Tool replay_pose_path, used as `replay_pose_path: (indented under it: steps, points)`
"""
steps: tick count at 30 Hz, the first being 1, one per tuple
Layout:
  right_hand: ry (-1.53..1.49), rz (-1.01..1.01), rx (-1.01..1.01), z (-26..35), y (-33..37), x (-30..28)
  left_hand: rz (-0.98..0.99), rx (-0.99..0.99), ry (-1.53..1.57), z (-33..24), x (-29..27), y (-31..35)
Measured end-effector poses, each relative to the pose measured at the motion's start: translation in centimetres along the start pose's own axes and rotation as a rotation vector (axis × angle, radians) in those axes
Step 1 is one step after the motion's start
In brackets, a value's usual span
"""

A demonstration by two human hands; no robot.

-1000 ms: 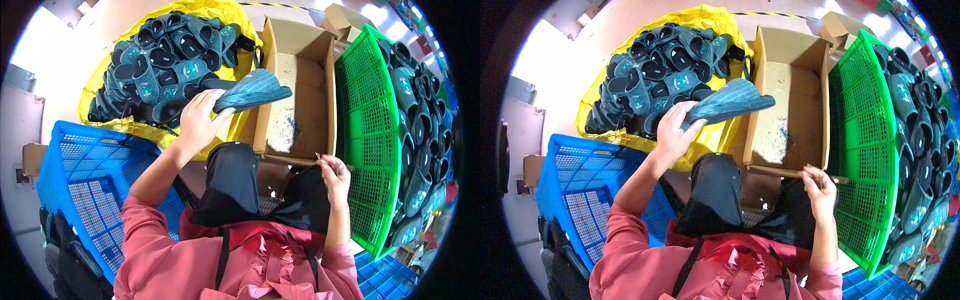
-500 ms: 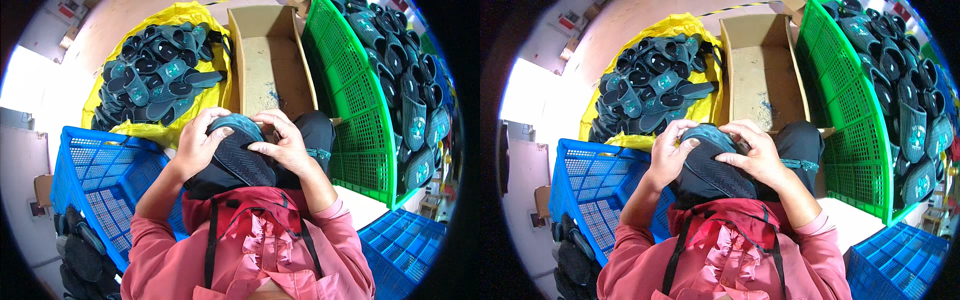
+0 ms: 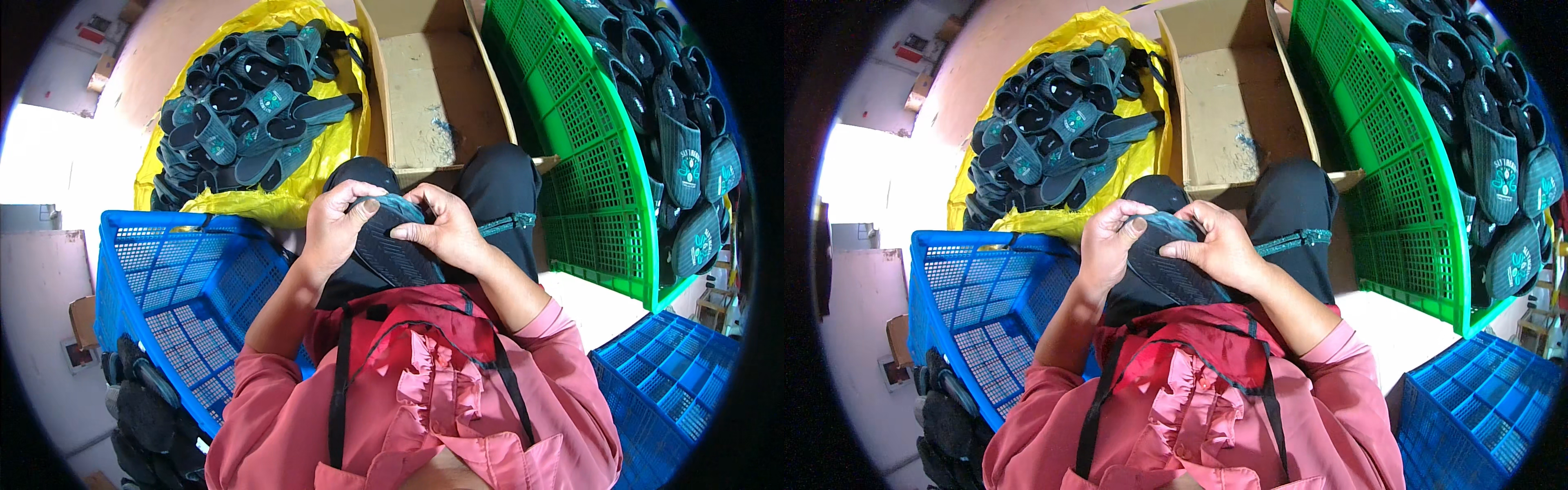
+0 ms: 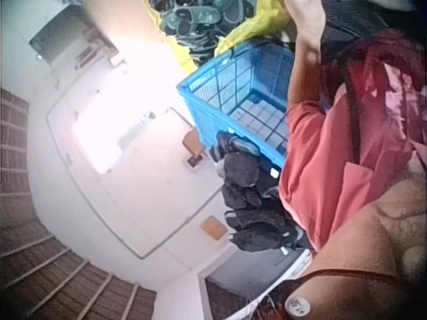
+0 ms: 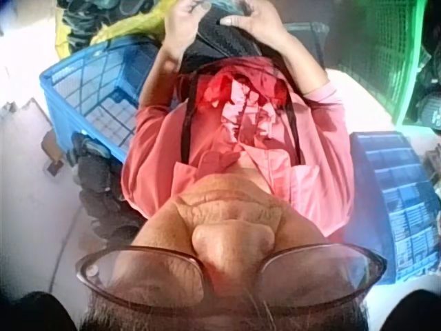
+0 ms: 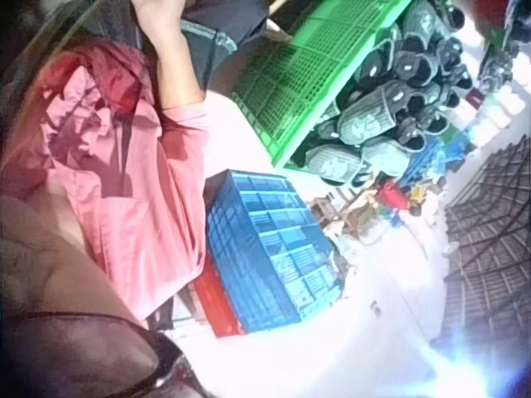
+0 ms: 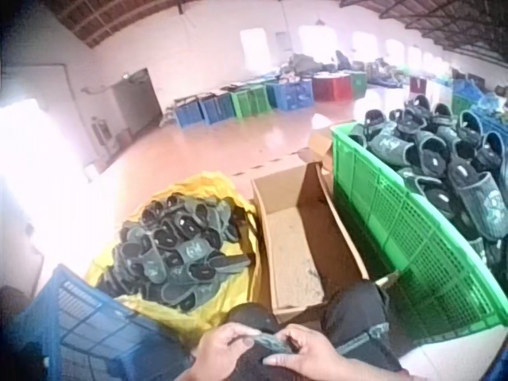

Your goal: The person sits on the floor and repeatedly picks up dark-colored slippers from a blue crate. Using small shears, they trim loose threads and excess material from the slipper soles and edges, then place the finished slippers into a yellow bag.

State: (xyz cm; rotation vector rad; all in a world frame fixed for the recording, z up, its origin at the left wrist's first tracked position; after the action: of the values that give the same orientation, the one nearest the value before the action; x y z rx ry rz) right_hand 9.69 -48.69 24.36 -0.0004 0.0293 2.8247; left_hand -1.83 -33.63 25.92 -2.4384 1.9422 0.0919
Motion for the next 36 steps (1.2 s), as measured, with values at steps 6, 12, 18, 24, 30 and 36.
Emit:
replay_pose_path:
  steps: [6, 12, 18, 24, 30, 36]
  points:
    - [-0.187, 0.033, 0.013, -0.7, -0.3, -0.2, -0.009, 0.006, 0.073, 0.5, -0.1, -0.3]
    - [-0.08, -0.017, -0.041, -0.6, -0.7, -0.4, -0.378, -0.004, -0.593, -2.3, 2.6, 0.1]
    - [0.087, -0.045, -0.034, -0.6, -1.0, -0.4, -0.448, -0.084, -0.481, -0.9, 2.7, -1.0]
    - [-0.159, 0.018, 0.012, -1.8, -0.8, 0.0, -0.429, -0.033, -0.288, 0.7, 2.0, -1.4]
    - [-0.553, 0.116, 0.085, -2.0, -0.6, 0.6, -0.347, -0.011, -0.02, 2.0, 1.6, -1.2]
    - [-0.461, -0.079, -0.076, -1.5, -0.6, -0.6, 0.045, 0.343, -0.561, -0.9, 1.1, -1.6]
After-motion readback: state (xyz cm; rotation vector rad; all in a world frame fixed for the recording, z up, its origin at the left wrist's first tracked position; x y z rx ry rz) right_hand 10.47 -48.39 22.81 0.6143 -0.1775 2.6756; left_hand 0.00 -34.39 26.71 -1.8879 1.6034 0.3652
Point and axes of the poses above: each hand's wrist, its own y-axis away from the middle knuckle, its own x-axis out of the palm, z = x × y, the point moved 3 cm from there along -y, towards the middle knuckle, and after that the axes turned 13 degrees about z, right-handed, at the moved point
